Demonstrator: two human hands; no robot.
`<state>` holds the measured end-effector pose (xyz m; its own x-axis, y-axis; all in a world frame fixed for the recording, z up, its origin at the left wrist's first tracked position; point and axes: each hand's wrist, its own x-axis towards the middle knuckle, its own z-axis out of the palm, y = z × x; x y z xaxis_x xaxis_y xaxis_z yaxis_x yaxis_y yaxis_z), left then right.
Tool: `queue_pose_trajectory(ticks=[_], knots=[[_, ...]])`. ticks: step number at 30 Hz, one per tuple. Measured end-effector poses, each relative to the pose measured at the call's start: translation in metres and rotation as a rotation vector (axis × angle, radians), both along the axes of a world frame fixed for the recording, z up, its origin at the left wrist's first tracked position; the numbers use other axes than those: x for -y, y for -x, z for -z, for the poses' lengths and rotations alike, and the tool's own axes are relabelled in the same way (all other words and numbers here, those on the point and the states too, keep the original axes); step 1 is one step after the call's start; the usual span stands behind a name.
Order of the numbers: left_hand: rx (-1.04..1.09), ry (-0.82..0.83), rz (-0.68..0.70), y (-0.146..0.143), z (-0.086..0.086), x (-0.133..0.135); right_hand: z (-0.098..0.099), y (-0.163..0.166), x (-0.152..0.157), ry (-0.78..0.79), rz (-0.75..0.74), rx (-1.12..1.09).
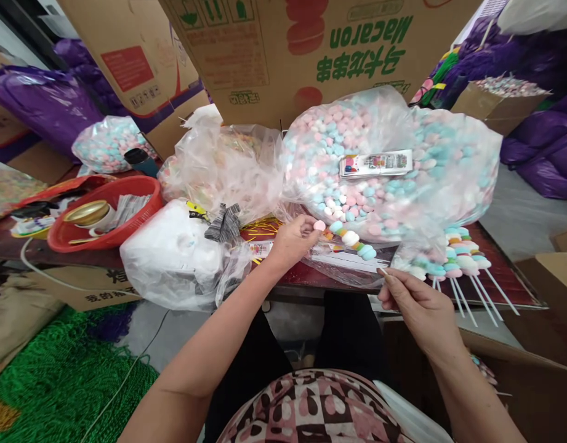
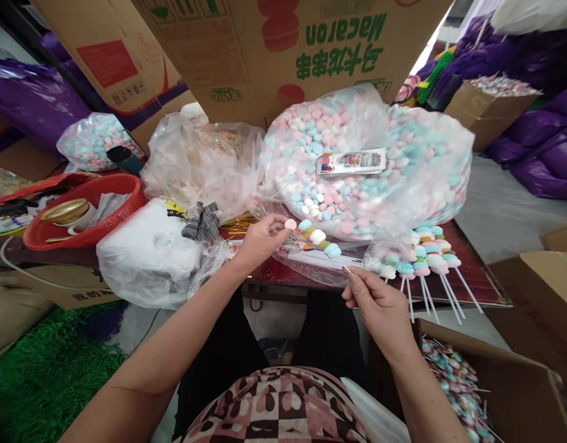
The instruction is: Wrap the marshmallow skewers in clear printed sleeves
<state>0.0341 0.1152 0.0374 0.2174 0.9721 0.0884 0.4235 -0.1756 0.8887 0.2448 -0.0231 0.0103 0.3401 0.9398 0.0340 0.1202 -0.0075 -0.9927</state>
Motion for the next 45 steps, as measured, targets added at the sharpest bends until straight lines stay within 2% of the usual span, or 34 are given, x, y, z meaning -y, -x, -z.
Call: queue_pose_trajectory(ticks=[4,10,14,19,23,30,34,39,45], knots=[[0.110,0.065,0.008,-0.001,0.000,0.016,0.002,0.008,0.003,-0.020,-0.024,0.122],[0.159,0.023,0.031,0.002,0.016,0.012,0.000,0.012,0.011,0.007,-0.049,0.248],[0.059,-0.014,0.041,0.005,0.015,0.016,-0.004,0.011,0.013,0.011,-0.083,0.301],[-0.065,-0.050,0.125,0.010,0.009,0.021,-0.006,0.000,0.015,0.072,-0.150,0.335],[-0.131,-0.041,0.151,0.012,0.014,0.024,-0.008,-0.006,0.016,0.110,-0.182,0.355],[-0.129,-0.061,0.127,0.007,0.025,0.032,-0.011,0.000,0.018,0.119,-0.210,0.360],[-0.153,-0.109,0.120,0.006,0.018,0.037,-0.017,0.003,0.019,0.127,-0.232,0.348],[-0.280,-0.151,0.136,0.004,0.007,0.045,-0.024,0.004,0.019,0.124,-0.145,0.325],[-0.380,-0.147,0.068,0.000,0.011,0.052,-0.027,0.019,0.022,0.093,-0.157,0.389]])
